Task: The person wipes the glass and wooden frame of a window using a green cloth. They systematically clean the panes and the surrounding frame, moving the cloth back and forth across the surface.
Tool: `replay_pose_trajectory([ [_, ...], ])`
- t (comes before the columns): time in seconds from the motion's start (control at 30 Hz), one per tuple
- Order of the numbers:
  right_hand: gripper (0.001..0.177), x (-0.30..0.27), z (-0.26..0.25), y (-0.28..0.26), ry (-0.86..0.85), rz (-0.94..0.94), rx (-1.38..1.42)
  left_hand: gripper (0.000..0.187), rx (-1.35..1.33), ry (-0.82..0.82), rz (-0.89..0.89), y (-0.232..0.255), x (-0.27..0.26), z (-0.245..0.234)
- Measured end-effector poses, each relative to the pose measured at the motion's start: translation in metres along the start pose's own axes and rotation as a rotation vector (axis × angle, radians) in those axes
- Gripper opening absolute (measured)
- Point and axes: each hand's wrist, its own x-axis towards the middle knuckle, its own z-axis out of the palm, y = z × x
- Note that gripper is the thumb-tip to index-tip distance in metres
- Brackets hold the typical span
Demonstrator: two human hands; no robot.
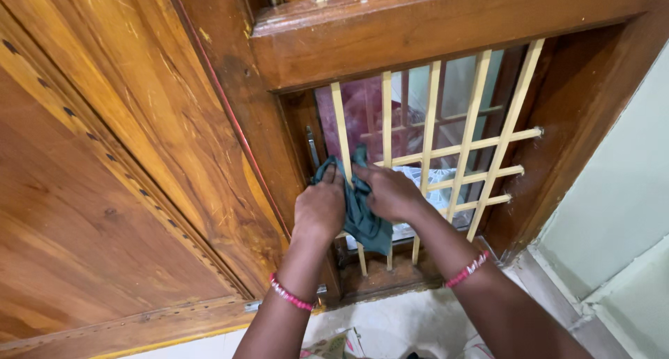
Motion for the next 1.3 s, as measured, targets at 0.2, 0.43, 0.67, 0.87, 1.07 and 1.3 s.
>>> replay_pose_trajectory([
  [0.2, 0.051, 0.005, 0.002, -0.008, 0.057, 0.035, -0.313, 0.057, 0.13, -0.06, -0.048, 0.009, 0.003, -0.005],
  [0.43, 0.067, -0.014, 0.019, -0.015, 0.204, 0.03, -0.578, 0.069, 0.158, 0.017, -0.052, 0.014, -0.019, -0.008],
  [0.67, 0.083, -0.011, 0.017, -0.016, 0.077, -0.032, -0.351, 0.071, 0.06, -0.001, 0.028, 0.001, -0.014, 0.001],
  [0.87, 0.068, 0.002, 0.012, -0.006, 0.045, 0.007, -0.158, 0.056, 0.09, 0.034, -0.011, 0.006, 0.009, 0.011],
  [1.07, 0.037, 0.005, 0.022, -0.006, 0.248, -0.031, -0.6, 0.053, 0.166, 0.119, -0.041, 0.011, 0.003, 0.012],
  [1.3, 0.056, -0.014, 0.017, 0.0, 0.227, -0.023, -0.667, 0.06, 0.107, 0.124, -0.002, 0.011, -0.016, 0.009],
])
